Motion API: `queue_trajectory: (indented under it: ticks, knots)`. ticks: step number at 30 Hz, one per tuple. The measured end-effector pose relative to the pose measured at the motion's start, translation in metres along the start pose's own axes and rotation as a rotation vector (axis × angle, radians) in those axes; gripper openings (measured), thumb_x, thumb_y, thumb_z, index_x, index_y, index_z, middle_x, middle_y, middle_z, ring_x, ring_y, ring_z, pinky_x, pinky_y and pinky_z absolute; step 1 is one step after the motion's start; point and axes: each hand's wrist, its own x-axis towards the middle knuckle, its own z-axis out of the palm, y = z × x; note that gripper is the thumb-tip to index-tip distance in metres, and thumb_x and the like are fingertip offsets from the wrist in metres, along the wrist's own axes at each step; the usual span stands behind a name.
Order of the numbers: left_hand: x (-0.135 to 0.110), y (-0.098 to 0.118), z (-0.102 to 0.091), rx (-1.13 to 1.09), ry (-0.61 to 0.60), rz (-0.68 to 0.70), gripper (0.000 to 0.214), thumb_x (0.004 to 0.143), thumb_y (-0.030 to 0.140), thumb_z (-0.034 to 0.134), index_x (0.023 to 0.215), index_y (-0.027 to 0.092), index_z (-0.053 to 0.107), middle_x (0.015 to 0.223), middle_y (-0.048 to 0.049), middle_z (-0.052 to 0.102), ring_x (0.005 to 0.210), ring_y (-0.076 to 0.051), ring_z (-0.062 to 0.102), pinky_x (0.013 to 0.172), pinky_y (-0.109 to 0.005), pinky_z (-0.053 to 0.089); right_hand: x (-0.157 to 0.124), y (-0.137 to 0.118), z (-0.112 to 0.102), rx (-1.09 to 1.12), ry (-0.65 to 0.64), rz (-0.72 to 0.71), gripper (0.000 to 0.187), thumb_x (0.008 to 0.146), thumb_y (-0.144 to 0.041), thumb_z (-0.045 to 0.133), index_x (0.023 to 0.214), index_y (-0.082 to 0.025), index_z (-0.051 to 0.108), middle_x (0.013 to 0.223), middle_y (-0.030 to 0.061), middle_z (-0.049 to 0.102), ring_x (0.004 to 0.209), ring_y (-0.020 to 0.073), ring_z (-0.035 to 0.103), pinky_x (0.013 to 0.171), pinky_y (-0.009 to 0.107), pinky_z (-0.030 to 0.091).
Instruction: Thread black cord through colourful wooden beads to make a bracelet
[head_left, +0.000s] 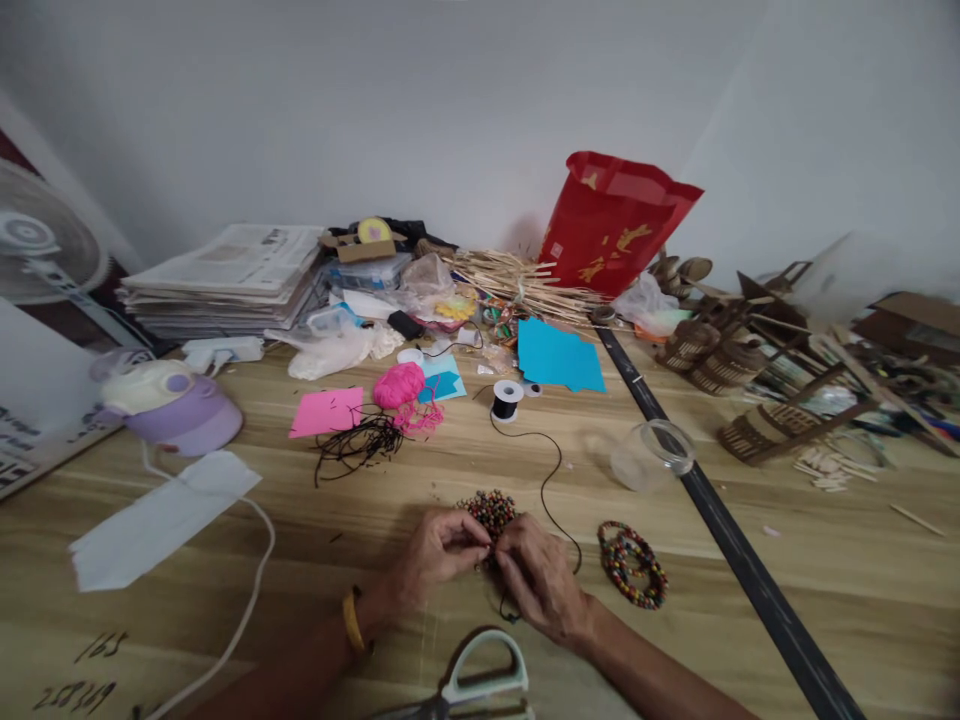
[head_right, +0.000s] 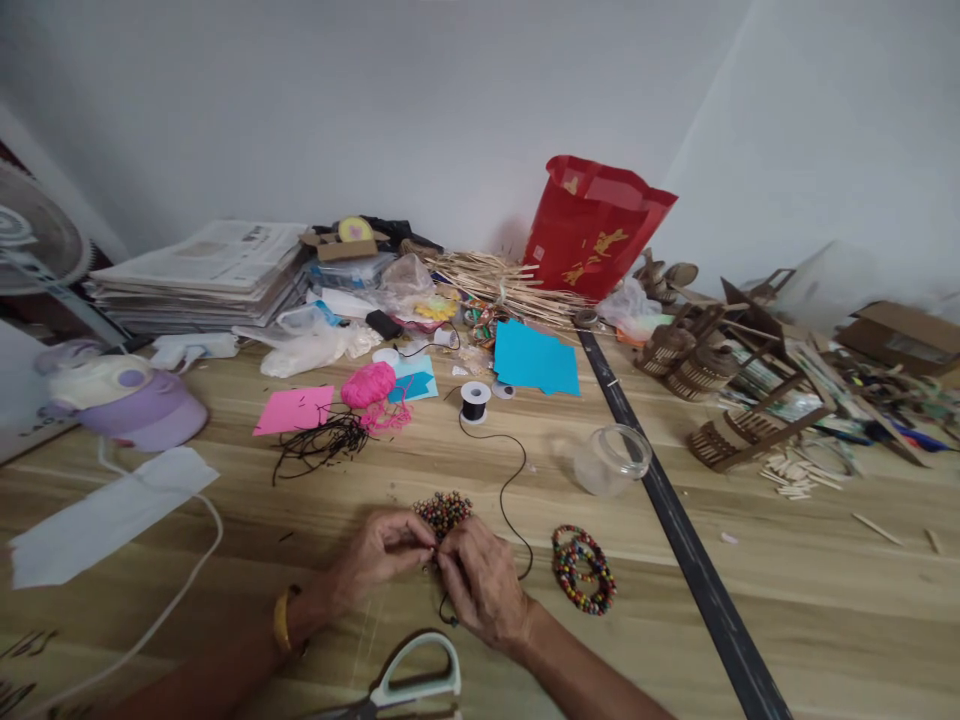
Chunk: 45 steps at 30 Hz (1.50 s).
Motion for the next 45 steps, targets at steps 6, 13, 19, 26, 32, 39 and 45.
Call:
queue_trajectory:
  ticks: [6,13,19,26,32,39,45]
  knots:
    - [-0.0011,0.0005,-0.0041,0.032,-0.001,0.000,0.013,0.066,0.023,0.072,0.072,0.012,0.067,0.073,-0.0050,0.069,0.071,-0.016,0.062,0.071,-0.026,0.048,-0.0006,-0.0012,0.0005,-0.011,-0.021,0.004,0.012,0.093,-0.015,0.040,0.091,-0.020,0.051,0.078,0.0053,0.057,0.074,0.0183,0.053,0.065,0.029,0.042]
    - [-0.0026,0.0018,-0.0048,0.044,0.000,-0.004,0.012,0.067,0.021,0.071,0.072,0.012,0.067,0.075,-0.0052,0.069,0.073,-0.016,0.062,0.072,-0.026,0.048,0.0012,-0.0027,0.0003,-0.029,-0.034,-0.028,0.010,0.093,-0.014,0.042,0.092,-0.019,0.050,0.078,0.0052,0.057,0.073,0.0177,0.052,0.063,0.027,0.041]
    - [-0.0036,0.0047,-0.0050,0.054,-0.003,-0.015,0.012,0.066,0.021,0.071,0.072,0.012,0.068,0.076,-0.0055,0.070,0.075,-0.016,0.062,0.073,-0.026,0.048,0.0008,-0.0023,0.0007,-0.024,-0.057,-0.023,0.010,0.092,-0.013,0.042,0.091,-0.018,0.051,0.079,0.0056,0.058,0.073,0.0179,0.053,0.063,0.028,0.042]
    - [-0.0031,0.0012,-0.0048,0.051,0.004,0.000,0.011,0.066,0.021,0.072,0.072,0.013,0.069,0.074,-0.0049,0.069,0.073,-0.016,0.062,0.071,-0.025,0.047,0.0016,-0.0029,0.0013,-0.017,-0.044,-0.033,0.010,0.093,-0.014,0.042,0.090,-0.019,0.051,0.078,0.0056,0.058,0.072,0.0172,0.053,0.063,0.027,0.043]
    - [-0.0024,-0.0027,-0.0047,0.055,-0.005,0.017,0.012,0.065,0.023,0.073,0.071,0.013,0.069,0.073,-0.0047,0.069,0.071,-0.015,0.061,0.068,-0.024,0.047,0.0008,-0.0022,0.0011,-0.022,-0.059,-0.021,0.010,0.093,-0.015,0.042,0.092,-0.019,0.051,0.079,0.0057,0.058,0.073,0.0177,0.054,0.064,0.028,0.044]
    - [-0.0045,0.0009,-0.0025,0.061,0.000,-0.010,0.011,0.064,0.020,0.072,0.071,0.012,0.070,0.073,-0.0054,0.070,0.072,-0.015,0.062,0.070,-0.025,0.048,0.0019,-0.0033,0.0008,-0.016,-0.054,-0.025,0.010,0.092,-0.014,0.042,0.091,-0.019,0.051,0.078,0.0055,0.058,0.072,0.0177,0.054,0.063,0.027,0.044]
    - [-0.0050,0.0040,-0.0027,0.038,0.002,0.000,0.013,0.065,0.023,0.073,0.071,0.012,0.070,0.073,-0.0049,0.070,0.072,-0.015,0.062,0.069,-0.024,0.047,0.0012,-0.0030,0.0010,-0.015,-0.040,-0.031,0.012,0.093,-0.015,0.041,0.092,-0.019,0.052,0.079,0.0060,0.059,0.073,0.0179,0.055,0.064,0.028,0.045]
